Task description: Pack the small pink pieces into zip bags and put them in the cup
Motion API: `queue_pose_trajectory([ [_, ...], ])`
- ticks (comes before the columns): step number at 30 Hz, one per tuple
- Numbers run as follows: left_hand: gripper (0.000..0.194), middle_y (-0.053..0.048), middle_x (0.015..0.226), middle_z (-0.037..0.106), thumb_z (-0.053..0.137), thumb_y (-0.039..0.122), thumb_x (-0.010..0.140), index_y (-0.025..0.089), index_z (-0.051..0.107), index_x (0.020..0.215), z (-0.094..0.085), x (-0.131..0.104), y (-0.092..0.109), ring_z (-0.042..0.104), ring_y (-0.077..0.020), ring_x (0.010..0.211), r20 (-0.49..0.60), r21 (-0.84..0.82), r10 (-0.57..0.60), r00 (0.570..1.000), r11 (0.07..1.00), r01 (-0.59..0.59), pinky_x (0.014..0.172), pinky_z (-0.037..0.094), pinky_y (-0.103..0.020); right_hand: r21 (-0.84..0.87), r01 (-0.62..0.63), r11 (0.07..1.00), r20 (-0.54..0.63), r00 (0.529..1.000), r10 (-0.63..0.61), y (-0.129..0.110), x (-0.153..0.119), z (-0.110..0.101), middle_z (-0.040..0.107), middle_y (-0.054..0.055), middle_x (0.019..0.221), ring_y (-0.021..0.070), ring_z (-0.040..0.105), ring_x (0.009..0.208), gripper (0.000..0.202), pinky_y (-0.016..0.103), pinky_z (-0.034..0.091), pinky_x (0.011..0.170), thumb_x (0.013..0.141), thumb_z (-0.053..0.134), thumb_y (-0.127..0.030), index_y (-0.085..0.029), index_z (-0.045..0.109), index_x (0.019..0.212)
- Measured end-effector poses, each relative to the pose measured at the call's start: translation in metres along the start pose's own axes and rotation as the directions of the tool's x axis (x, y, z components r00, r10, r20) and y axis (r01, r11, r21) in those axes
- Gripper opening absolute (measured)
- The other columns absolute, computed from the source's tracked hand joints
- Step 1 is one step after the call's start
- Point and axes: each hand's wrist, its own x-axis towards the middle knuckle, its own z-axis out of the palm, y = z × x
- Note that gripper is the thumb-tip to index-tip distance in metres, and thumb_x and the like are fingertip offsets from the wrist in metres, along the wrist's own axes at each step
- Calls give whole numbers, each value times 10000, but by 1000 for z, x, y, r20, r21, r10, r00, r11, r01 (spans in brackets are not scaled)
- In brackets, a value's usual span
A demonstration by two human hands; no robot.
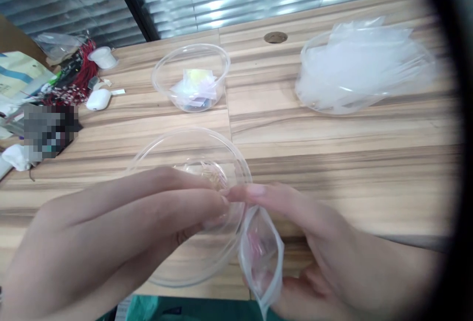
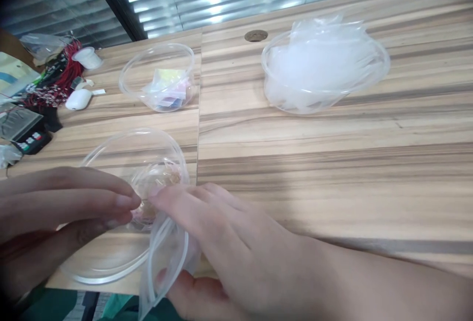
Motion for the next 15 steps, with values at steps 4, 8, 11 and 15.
queue_pose_trajectory([
  [4,386,71,1143,707,507,191,965,409,590,1272,6,-1,5,715,-120,975,62,-129,-10,998,992,18,832,596,-142,-4,16,1000,0,1000,-16,2,0,-1,572,143,1374,178,571,1276,689,258,524,1017,916,569,-221,-167,182,1484],
  [8,428,90,1136,700,587,115,902,360,586,1253,9,-4,2,716,-92,958,35,-59,-2,999,998,4,882,559,-90,-22,21,1000,15,1000,-21,1,1,-2,593,139,1352,201,595,1247,718,310,518,1037,920,581,-246,-177,170,1504],
  [11,462,86,1133,694,584,93,888,312,549,1293,6,-2,-3,709,-80,948,23,27,103,994,994,-104,900,543,-75,-21,38,999,1,999,-38,2,0,-3,599,149,1345,209,612,1222,754,308,519,1032,912,610,-258,-171,167,1515],
  [15,526,65,1191,694,592,127,888,312,505,1372,-2,3,0,720,-111,961,147,-18,257,955,966,-258,866,577,-107,-1,61,998,2,998,-61,4,-1,-2,595,161,1344,218,619,1208,782,311,523,1022,888,638,-242,-157,179,1516],
])
